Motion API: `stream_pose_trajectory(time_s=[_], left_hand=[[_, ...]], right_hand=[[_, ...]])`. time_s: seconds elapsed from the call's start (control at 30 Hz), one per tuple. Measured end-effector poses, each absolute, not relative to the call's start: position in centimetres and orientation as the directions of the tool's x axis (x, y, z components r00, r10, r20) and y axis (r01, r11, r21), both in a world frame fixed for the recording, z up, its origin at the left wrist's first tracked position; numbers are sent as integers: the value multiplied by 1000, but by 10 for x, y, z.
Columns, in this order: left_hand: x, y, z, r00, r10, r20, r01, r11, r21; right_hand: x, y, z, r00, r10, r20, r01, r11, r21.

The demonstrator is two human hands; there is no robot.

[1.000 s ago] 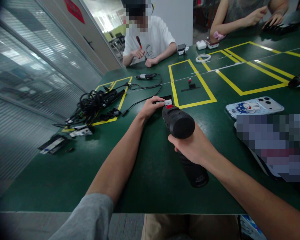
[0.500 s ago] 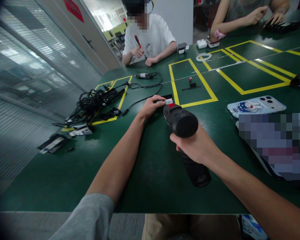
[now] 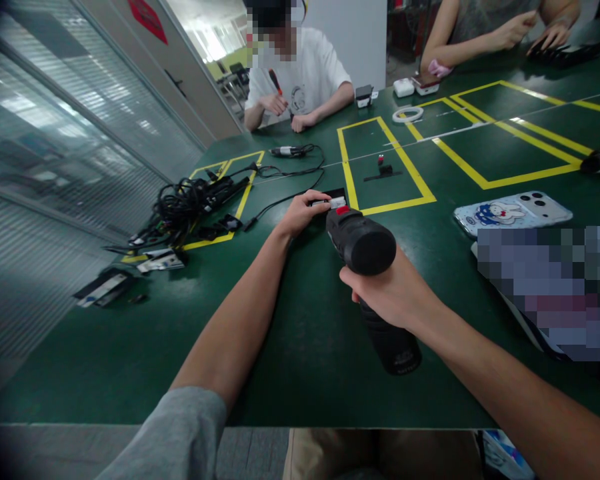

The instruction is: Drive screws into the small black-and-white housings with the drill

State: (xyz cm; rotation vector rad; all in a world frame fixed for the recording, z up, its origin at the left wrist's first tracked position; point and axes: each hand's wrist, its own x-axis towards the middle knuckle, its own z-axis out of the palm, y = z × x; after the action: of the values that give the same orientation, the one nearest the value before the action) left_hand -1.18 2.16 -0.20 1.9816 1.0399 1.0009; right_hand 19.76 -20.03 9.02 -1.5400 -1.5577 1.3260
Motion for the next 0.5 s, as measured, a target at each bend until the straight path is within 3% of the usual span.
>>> stream_pose_trajectory(time_s=[0.5], left_hand=[[-12,21,-2,380,865,327,359,-464,810]], right_hand=[[197,-202,95,-156,949,-274,406,-191,-894]])
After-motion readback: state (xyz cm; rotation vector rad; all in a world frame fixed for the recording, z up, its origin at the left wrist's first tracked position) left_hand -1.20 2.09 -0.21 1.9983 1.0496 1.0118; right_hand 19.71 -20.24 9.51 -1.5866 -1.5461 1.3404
